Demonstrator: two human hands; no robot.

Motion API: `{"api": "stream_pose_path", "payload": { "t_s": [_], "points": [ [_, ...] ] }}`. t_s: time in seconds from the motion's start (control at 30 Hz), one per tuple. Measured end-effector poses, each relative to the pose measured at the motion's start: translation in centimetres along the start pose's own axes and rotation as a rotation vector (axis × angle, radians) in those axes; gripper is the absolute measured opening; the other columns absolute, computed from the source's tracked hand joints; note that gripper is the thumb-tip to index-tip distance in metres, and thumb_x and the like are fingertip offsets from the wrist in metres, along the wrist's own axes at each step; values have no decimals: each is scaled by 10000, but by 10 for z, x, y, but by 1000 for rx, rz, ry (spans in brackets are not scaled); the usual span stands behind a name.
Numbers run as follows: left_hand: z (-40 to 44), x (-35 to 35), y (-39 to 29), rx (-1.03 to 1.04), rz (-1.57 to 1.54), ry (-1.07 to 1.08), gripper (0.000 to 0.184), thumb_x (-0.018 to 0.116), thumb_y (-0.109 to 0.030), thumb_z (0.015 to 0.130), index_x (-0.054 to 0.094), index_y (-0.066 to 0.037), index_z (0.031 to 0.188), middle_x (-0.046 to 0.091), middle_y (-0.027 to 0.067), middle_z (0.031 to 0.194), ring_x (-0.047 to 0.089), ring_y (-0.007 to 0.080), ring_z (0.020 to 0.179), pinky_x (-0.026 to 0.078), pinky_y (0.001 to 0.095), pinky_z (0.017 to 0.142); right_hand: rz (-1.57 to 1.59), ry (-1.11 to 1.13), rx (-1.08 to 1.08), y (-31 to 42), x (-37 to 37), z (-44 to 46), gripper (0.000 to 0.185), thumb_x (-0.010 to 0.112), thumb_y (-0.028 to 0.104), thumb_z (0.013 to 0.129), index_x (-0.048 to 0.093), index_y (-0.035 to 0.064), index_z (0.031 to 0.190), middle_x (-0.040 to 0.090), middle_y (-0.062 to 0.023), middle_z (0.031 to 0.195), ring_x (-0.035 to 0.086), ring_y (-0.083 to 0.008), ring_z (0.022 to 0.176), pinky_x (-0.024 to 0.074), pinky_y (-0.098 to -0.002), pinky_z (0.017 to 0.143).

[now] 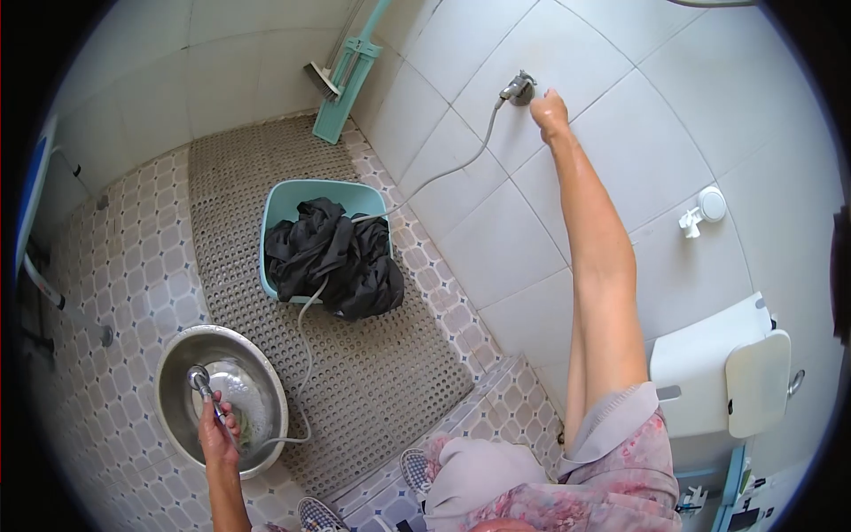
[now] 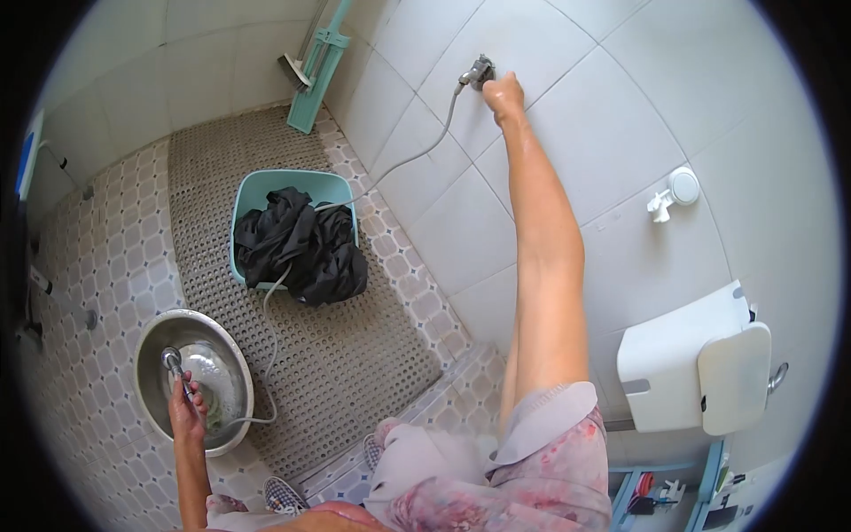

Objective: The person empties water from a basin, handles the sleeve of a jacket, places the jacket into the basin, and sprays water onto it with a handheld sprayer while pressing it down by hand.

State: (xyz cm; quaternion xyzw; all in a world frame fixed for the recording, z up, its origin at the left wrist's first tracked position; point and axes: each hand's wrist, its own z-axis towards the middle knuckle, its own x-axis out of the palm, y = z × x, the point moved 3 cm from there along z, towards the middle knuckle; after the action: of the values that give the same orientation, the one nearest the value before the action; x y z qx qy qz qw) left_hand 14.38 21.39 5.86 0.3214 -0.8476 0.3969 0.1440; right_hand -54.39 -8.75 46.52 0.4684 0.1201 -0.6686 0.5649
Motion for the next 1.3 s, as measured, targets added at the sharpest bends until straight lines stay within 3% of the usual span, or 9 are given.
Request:
{"api": "stream_pose_path", "payload": {
  "t_s": [0.17,0.37,0.47,0.53,0.6,0.73,0.97,1.2,1.3],
  "points": [
    [-4,5,-3,30,30,-58,317,535,-395,972,575,-115,1116,554,-36,779,452,48,516,345,197,416,120,24,42,29,20,18,260,567,151,730,672,-74,808,669,-253,808,670,-340,734,511,-417,689],
    [3,-1,0,-10,15,-50,292,516,-370,986,579,-107,1096,560,-30,786,478,57,548,378,219,457,232,180,72,70,47,16,178,539,137,704,559,-39,700,508,-116,657,466,-215,571,312,-433,440],
    [-4,-1,0,-30,58,-52,285,502,-366,992,584,-110,1084,558,-30,784,487,62,564,391,224,481,171,212,83,60,52,15,289,564,154,675,593,-101,806,539,-157,705,509,-239,628,384,-407,497],
    [-8,6,-2,-33,20,-65,287,495,-342,995,582,-82,1080,569,-4,769,492,83,569,385,236,473,180,-59,-182,52,68,-15,455,569,189,693,592,-128,1019,635,-281,902,629,-316,840,492,-418,763],
    [-14,13,-7,-32,23,-46,288,489,-333,998,581,-76,1090,571,-2,769,499,83,582,394,239,486,100,-290,-509,50,77,-57,475,578,178,709,584,-101,1094,645,-266,992,631,-299,928,489,-375,831],
    [-15,11,-12,4,18,-48,322,489,-353,1000,576,-68,1120,575,-3,771,505,91,593,406,243,511,458,611,-351,106,108,-273,329,506,60,789,669,61,1076,683,-122,1025,624,-278,925,482,-369,862],
    [-32,17,-27,29,-52,-5,349,486,-358,1003,563,-55,1158,567,-4,775,506,90,619,411,246,555,467,755,-1072,142,141,-498,447,605,-18,720,592,32,1164,610,-125,1109,527,-340,1070,448,-405,905],
    [-47,34,-32,29,-164,85,347,468,-343,1009,558,-42,1157,550,-1,763,493,94,619,397,254,563,107,894,-1278,129,185,-567,632,603,30,769,428,79,1374,563,-117,1223,457,-349,1202,387,-447,967],
    [-48,33,-33,30,-156,94,351,457,-343,1011,559,-40,1156,549,-1,762,489,94,613,394,255,559,-207,1024,-1352,111,192,-572,272,602,165,819,662,92,1074,654,-80,1032,484,-291,1151,377,-406,904]
  ]
}}
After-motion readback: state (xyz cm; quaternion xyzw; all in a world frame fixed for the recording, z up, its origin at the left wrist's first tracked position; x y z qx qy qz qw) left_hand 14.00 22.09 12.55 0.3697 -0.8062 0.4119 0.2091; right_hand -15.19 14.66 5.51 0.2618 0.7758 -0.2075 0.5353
